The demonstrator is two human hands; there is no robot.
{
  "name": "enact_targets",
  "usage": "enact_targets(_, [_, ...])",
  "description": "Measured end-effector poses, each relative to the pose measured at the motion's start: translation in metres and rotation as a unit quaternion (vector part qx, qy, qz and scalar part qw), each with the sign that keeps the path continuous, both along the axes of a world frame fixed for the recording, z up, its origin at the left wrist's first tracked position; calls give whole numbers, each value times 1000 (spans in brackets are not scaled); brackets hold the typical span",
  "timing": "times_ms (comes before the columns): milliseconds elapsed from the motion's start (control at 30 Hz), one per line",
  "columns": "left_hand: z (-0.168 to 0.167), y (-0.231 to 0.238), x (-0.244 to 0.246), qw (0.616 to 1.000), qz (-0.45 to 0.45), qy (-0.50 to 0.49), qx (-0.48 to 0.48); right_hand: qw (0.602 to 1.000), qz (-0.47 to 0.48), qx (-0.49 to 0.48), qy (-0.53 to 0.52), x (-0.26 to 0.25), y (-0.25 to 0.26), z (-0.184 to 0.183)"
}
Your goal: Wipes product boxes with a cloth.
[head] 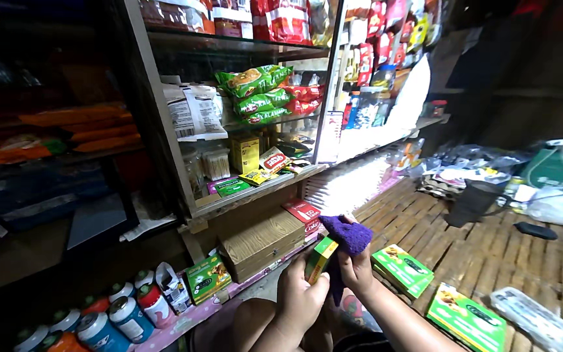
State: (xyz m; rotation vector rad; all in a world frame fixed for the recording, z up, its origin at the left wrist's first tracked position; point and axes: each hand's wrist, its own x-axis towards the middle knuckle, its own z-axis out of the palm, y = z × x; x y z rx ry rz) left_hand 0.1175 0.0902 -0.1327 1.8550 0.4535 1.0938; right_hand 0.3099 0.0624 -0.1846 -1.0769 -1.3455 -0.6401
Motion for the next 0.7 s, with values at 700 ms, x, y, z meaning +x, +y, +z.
enact_targets(700, [1, 1, 0, 990, -53, -97, -88, 993, 91, 14, 80, -11, 0, 0])
